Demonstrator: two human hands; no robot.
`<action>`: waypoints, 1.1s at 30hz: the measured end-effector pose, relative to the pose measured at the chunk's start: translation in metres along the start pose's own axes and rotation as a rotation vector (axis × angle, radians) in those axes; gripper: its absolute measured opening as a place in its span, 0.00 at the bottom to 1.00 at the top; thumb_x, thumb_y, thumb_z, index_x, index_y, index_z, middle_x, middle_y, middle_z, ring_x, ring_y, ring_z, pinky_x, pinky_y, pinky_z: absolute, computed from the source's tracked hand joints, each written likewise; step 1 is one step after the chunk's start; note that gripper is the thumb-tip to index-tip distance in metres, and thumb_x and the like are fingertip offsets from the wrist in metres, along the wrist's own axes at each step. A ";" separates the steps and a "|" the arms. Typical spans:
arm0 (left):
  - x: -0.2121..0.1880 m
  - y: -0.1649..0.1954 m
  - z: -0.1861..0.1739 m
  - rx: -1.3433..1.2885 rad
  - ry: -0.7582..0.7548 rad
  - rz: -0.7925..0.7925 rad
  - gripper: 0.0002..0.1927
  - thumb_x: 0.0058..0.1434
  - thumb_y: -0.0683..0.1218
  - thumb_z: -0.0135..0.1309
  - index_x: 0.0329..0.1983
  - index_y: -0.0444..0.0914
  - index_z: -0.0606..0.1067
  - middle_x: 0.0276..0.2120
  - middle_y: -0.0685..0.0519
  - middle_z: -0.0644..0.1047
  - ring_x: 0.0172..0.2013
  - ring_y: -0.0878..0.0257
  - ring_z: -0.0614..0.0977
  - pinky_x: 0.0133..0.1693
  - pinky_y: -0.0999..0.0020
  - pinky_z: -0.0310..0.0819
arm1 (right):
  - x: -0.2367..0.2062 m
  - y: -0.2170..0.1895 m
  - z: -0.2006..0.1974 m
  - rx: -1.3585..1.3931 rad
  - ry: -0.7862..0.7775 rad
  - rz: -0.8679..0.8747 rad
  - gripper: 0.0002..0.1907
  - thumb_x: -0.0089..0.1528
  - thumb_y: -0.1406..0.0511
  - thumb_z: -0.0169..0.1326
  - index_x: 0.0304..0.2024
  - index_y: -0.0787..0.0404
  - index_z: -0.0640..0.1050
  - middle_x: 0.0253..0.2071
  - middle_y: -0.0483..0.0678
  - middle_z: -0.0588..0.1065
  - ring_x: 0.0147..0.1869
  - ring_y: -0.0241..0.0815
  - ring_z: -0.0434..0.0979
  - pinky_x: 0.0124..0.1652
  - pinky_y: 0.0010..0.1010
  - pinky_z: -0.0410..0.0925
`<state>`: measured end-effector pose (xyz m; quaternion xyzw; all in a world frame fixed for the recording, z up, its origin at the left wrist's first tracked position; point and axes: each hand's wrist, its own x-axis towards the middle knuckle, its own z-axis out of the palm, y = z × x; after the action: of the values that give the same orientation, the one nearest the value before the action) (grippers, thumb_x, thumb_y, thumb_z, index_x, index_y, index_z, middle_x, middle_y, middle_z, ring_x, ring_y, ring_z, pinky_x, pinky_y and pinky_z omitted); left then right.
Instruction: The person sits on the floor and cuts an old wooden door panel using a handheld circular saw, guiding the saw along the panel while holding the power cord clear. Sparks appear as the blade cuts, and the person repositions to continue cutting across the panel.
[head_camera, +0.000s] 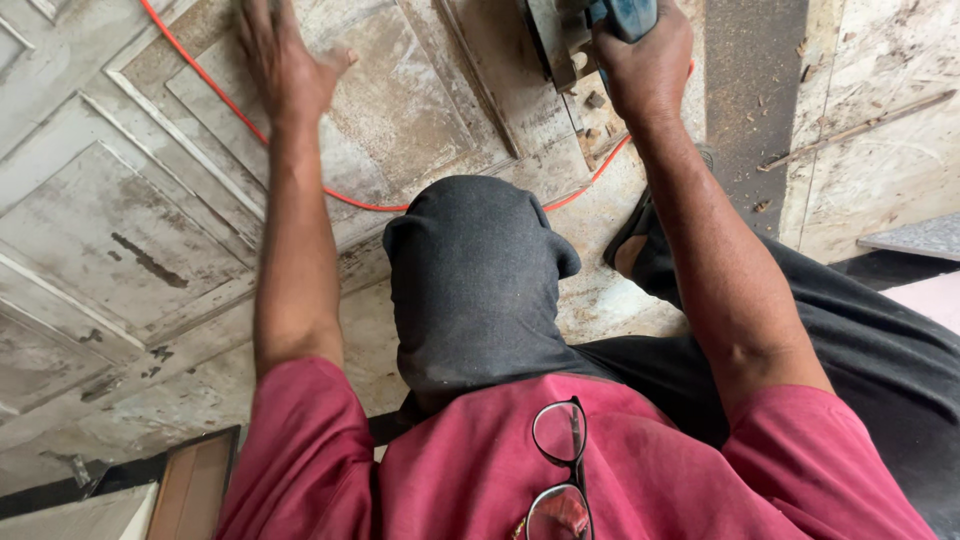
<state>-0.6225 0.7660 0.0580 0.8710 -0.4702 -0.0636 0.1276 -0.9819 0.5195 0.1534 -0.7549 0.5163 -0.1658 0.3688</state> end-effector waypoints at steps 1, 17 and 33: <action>0.009 -0.002 -0.005 -0.014 -0.109 -0.078 0.54 0.50 0.59 0.79 0.71 0.35 0.63 0.67 0.34 0.63 0.68 0.37 0.62 0.68 0.39 0.52 | 0.000 -0.001 0.000 0.002 -0.005 0.009 0.15 0.57 0.64 0.65 0.40 0.68 0.78 0.34 0.54 0.82 0.38 0.45 0.85 0.42 0.37 0.75; 0.008 -0.018 0.014 -0.228 -0.103 -0.024 0.57 0.50 0.51 0.82 0.77 0.33 0.60 0.74 0.33 0.56 0.74 0.35 0.56 0.74 0.51 0.55 | 0.008 -0.006 0.008 0.020 -0.004 -0.003 0.14 0.59 0.64 0.64 0.43 0.66 0.79 0.38 0.54 0.83 0.44 0.47 0.86 0.48 0.37 0.75; 0.011 -0.016 0.012 -0.163 -0.084 0.013 0.61 0.48 0.51 0.82 0.79 0.32 0.59 0.76 0.29 0.47 0.75 0.33 0.51 0.75 0.48 0.54 | 0.020 -0.012 0.010 -0.012 -0.004 -0.005 0.13 0.59 0.65 0.63 0.43 0.67 0.79 0.37 0.54 0.82 0.43 0.45 0.85 0.47 0.38 0.76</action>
<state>-0.6067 0.7630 0.0420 0.8513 -0.4739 -0.1375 0.1784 -0.9593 0.5074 0.1521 -0.7588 0.5147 -0.1621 0.3647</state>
